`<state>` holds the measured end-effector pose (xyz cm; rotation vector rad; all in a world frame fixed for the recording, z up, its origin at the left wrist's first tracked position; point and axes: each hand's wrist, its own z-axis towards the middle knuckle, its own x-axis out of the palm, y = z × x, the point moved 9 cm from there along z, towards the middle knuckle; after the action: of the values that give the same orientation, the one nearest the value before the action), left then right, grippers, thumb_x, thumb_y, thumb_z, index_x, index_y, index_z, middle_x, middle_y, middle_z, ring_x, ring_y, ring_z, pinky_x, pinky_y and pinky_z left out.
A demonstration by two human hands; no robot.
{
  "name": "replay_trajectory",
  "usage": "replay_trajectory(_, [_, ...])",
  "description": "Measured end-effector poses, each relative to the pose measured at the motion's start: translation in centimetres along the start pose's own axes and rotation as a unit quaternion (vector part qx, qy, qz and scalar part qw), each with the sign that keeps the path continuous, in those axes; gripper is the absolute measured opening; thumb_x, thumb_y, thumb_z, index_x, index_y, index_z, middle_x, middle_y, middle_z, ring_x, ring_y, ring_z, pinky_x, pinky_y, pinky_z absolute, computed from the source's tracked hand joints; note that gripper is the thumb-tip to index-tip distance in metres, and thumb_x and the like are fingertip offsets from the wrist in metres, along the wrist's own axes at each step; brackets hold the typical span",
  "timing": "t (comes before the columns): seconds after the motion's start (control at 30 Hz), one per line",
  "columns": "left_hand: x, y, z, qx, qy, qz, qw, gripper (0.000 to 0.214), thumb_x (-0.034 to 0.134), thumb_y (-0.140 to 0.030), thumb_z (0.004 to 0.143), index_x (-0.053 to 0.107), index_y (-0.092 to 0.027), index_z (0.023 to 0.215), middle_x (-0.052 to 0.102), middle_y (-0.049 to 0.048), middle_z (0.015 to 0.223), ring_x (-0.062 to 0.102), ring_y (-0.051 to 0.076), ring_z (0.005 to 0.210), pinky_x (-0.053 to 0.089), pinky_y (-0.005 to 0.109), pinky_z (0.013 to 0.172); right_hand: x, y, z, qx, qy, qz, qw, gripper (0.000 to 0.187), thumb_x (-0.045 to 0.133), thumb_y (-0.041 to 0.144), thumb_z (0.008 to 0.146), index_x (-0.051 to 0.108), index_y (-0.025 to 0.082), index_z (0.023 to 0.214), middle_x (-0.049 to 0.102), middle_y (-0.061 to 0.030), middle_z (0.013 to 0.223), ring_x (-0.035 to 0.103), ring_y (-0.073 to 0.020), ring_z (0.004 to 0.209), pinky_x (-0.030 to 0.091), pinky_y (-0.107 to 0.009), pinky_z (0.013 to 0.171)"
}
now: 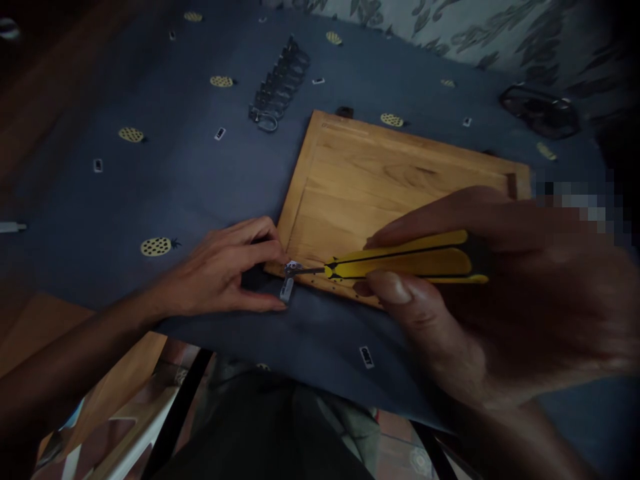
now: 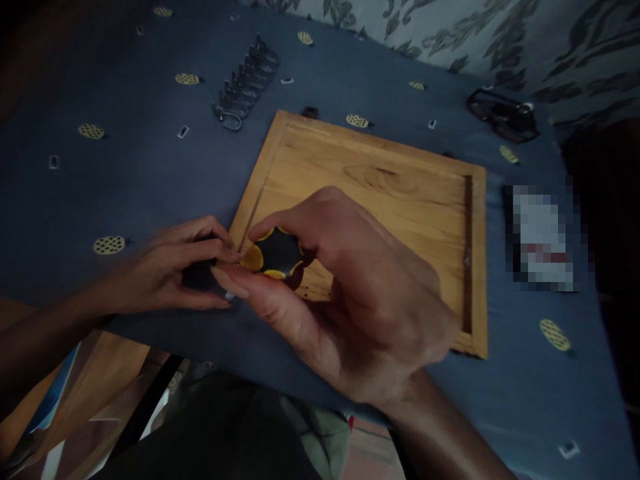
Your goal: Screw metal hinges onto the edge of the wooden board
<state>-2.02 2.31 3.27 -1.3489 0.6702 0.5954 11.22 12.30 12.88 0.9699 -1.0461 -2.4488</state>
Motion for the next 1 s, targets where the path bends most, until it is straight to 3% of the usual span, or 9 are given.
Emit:
replay_trajectory(0.2, [0.2,0.1,0.0,0.007,-0.008,-0.006,1.0,0.029,0.074,-0.043,0.099,0.068,-0.019,0.114,0.062,0.0061,0.112,0.063,0.022,0.102,0.05,0.032,0.083,0.7,0.4,-0.2,0.025,0.043,0.031,0.998,0.008,0.079,0.025,0.091,0.077,0.033,0.094,0.078,0.0066,0.079,0.069,-0.0156,0.054,0.059,-0.033,0.049])
replay_trajectory(0.27, [0.1,0.0,0.0,0.019,-0.016,-0.006,1.0,0.03,0.075,-0.044,0.098,0.068,-0.019,0.113,0.062,0.0054,0.11,0.063,0.021,0.1,0.049,0.031,0.081,0.4,0.6,-0.7,0.014,0.025,0.021,0.999,0.015,0.081,0.022,0.09,0.08,0.033,0.1,0.08,0.005,0.087,0.068,-0.0154,0.052,0.058,-0.034,0.045])
replay_trajectory(0.37, [0.1,0.0,0.0,0.036,-0.021,0.003,0.999,0.031,0.078,-0.044,0.096,0.068,-0.019,0.111,0.061,0.0045,0.108,0.063,0.02,0.097,0.047,0.031,0.077,-0.4,0.4,-1.6,0.006,-0.007,0.008,1.0,0.029,0.084,0.022,0.088,0.08,0.035,0.114,0.081,0.0043,0.103,0.076,-0.0185,0.069,0.064,-0.034,0.05])
replay_trajectory(0.43, [0.1,-0.1,0.0,0.04,-0.022,0.012,0.999,0.031,0.08,-0.043,0.095,0.068,-0.018,0.11,0.061,0.0045,0.109,0.062,0.02,0.097,0.046,0.031,0.076,-0.2,-0.2,-2.1,0.019,0.026,0.034,0.999,0.039,0.081,0.023,0.092,0.077,0.038,0.127,0.08,0.0048,0.111,0.079,-0.0204,0.087,0.068,-0.033,0.059])
replay_trajectory(0.5, [0.1,-0.2,0.1,0.043,-0.024,0.018,0.999,0.031,0.081,-0.042,0.094,0.067,-0.018,0.109,0.061,0.0042,0.11,0.062,0.02,0.097,0.045,0.03,0.076,0.0,-0.7,-2.5,0.038,0.072,0.062,0.995,0.044,0.078,0.021,0.094,0.074,0.039,0.134,0.08,0.0029,0.115,0.079,-0.0216,0.088,0.069,-0.037,0.066])
replay_trajectory(0.67, [0.1,-0.4,0.1,0.044,-0.025,0.008,0.999,0.028,0.081,-0.038,0.094,0.066,-0.018,0.107,0.062,0.0038,0.11,0.062,0.02,0.097,0.046,0.03,0.078,0.2,-0.7,-2.5,0.042,0.115,0.023,0.992,0.023,0.067,0.042,0.103,0.075,0.041,0.125,0.08,-0.0009,0.108,0.076,-0.0242,0.082,0.065,-0.042,0.066])
replay_trajectory(0.83, [0.2,-0.3,0.1,0.04,-0.016,0.006,0.999,0.028,0.08,-0.039,0.095,0.066,-0.019,0.109,0.063,0.0049,0.114,0.062,0.021,0.099,0.046,0.029,0.079,-0.1,0.2,-1.8,-0.004,0.041,-0.011,0.999,0.016,0.078,0.042,0.096,0.078,0.033,0.109,0.079,-0.0003,0.09,0.071,-0.0209,0.067,0.061,-0.039,0.055])
replay_trajectory(1.0, [0.2,-0.4,0.1,0.05,-0.022,0.007,0.998,0.027,0.079,-0.039,0.096,0.067,-0.018,0.109,0.063,0.0054,0.115,0.061,0.02,0.098,0.045,0.029,0.078,0.4,0.4,-1.8,-0.007,0.021,0.0,1.0,0.015,0.08,0.04,0.095,0.078,0.031,0.107,0.078,-0.0004,0.088,0.072,-0.0219,0.07,0.061,-0.039,0.057])
